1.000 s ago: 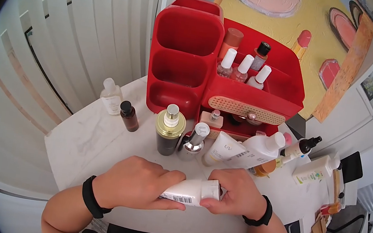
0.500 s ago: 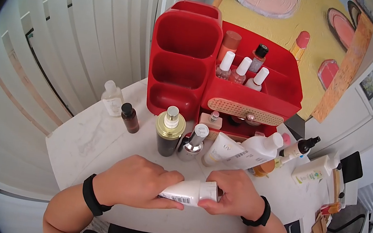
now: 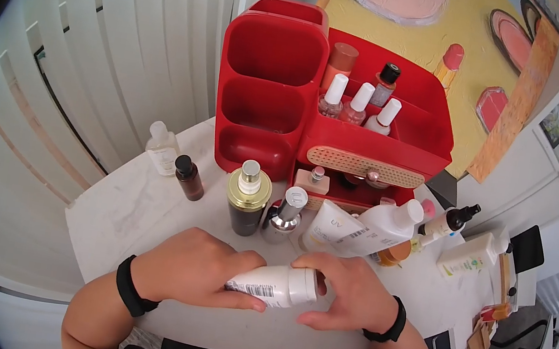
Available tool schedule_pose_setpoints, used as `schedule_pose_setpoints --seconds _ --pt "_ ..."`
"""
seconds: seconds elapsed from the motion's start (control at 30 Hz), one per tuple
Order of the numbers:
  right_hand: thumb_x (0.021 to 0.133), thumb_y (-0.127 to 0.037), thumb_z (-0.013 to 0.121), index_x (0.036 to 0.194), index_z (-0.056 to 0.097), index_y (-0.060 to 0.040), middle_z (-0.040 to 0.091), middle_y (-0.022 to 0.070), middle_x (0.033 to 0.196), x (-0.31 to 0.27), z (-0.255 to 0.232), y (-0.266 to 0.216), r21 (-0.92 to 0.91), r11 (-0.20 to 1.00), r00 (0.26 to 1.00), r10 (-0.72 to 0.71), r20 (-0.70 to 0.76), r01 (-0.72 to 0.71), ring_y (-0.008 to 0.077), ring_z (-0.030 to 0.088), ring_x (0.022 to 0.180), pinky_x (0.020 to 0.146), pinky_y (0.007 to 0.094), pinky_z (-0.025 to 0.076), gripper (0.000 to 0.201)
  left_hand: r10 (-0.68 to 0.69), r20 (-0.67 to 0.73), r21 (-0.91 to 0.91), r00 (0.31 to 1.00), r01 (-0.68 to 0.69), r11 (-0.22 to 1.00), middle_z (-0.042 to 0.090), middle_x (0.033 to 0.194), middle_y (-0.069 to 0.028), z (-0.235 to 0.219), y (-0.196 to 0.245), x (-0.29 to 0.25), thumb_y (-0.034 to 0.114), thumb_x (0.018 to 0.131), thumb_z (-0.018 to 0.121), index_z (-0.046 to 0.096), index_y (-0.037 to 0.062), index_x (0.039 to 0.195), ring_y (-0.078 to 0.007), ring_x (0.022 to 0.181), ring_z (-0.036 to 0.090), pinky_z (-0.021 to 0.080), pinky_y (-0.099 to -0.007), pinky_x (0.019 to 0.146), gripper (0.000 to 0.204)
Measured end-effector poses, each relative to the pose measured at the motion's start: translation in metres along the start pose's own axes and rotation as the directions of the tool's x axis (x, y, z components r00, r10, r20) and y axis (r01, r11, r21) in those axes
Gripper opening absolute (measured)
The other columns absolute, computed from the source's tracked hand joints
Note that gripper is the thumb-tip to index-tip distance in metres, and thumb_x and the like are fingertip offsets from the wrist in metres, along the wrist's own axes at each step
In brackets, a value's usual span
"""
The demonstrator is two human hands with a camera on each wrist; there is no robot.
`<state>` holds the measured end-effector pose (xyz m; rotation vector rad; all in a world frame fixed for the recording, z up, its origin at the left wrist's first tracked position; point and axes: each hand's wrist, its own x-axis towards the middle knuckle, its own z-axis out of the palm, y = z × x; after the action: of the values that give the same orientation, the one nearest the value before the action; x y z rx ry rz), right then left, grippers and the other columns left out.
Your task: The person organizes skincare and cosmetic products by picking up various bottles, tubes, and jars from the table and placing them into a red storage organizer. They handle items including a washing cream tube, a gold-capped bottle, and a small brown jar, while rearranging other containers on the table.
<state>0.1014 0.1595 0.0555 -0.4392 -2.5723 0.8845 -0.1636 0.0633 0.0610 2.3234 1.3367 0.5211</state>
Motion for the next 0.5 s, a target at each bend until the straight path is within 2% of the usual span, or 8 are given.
schedule_pose_setpoints --seconds 0.07,0.1,0.2,0.27,0.3,0.37,0.5 --pt "0.08 -0.037 0.081 0.122 0.057 -0.0099 0.066 0.0099 0.085 -0.0022 -0.0049 0.0023 0.094 0.992 0.992 0.076 0.097 -0.085 0.026 0.068 0.069 0.061 0.036 0.053 0.056 0.021 0.0 0.012 1.0 -0.021 1.0 0.069 0.072 -0.0067 0.0009 0.0006 0.0009 0.05 0.084 0.078 0.069 0.0118 0.104 -0.0285 0.063 0.069 0.053 -0.0365 0.056 0.044" --pt "0.08 -0.037 0.081 0.122 0.057 -0.0099 0.066 0.0099 0.085 -0.0023 -0.0041 0.003 0.09 0.993 0.993 0.074 0.094 -0.083 0.026 0.068 0.069 0.061 0.036 0.053 0.056 0.025 -0.002 0.015 1.0 -0.025 1.0 0.069 0.072 -0.0067 0.0012 0.0009 0.0012 0.05 0.084 0.078 0.069 0.0118 0.104 -0.0285 0.063 0.069 0.053 -0.0365 0.056 0.044" --pt "0.085 -0.034 0.078 0.123 0.057 -0.0101 0.066 0.0091 0.081 -0.0014 0.0014 0.0016 0.066 0.996 0.998 0.06 0.025 -0.061 0.0249 0.067 0.067 0.061 0.0351 0.052 0.05 0.022 0.014 0.036 1.0 -0.022 0.999 0.069 0.072 -0.0067 0.0035 0.0019 0.0007 0.05 0.085 0.078 0.069 0.0117 0.104 -0.0282 0.063 0.069 0.053 -0.0366 0.056 0.044" --pt "0.087 -0.031 0.075 0.127 0.057 -0.01 0.066 0.008 0.078 0.0023 0.0011 -0.001 0.098 0.994 0.993 -0.04 -0.107 0.051 0.0249 0.066 0.063 0.059 0.0346 0.051 0.048 0.023 0.002 0.038 1.0 -0.023 0.999 0.069 0.072 -0.0064 0.0033 0.001 0.0007 0.051 0.085 0.078 0.069 0.0116 0.104 -0.0281 0.063 0.069 0.053 -0.0367 0.056 0.044" --pt "0.087 -0.031 0.075 0.127 0.057 -0.01 0.066 0.008 0.078 0.0008 -0.0002 0.0008 0.095 0.994 0.993 -0.039 -0.107 0.049 0.0249 0.066 0.063 0.059 0.0346 0.051 0.048 0.026 0.001 0.037 1.0 -0.027 0.999 0.069 0.072 -0.0064 0.0038 0.0012 0.0008 0.051 0.085 0.078 0.069 0.0116 0.104 -0.0281 0.063 0.069 0.053 -0.0367 0.056 0.044" --pt "0.087 -0.031 0.075 0.13 0.056 -0.01 0.066 0.0074 0.081 -0.0017 -0.0016 0.0072 0.081 0.996 0.999 0.04 0.028 -0.042 0.024 0.065 0.06 0.059 0.0343 0.051 0.051 0.022 -0.003 0.058 1.0 -0.022 0.998 0.068 0.072 -0.0064 0.0044 0.0008 0.001 0.051 0.085 0.077 0.069 0.0118 0.104 -0.0281 0.063 0.069 0.053 -0.0368 0.056 0.045" --pt "0.088 -0.031 0.074 0.13 0.056 -0.0088 0.066 0.0075 0.081 -0.0024 -0.0002 0.0049 0.093 0.993 0.995 0.062 0.08 -0.069 0.0235 0.065 0.061 0.059 0.0342 0.051 0.051 0.028 0.003 0.063 1.0 -0.028 0.998 0.068 0.071 -0.0067 0.0061 0.0004 0.0004 0.051 0.085 0.077 0.069 0.0119 0.104 -0.0282 0.062 0.068 0.053 -0.0369 0.056 0.044"
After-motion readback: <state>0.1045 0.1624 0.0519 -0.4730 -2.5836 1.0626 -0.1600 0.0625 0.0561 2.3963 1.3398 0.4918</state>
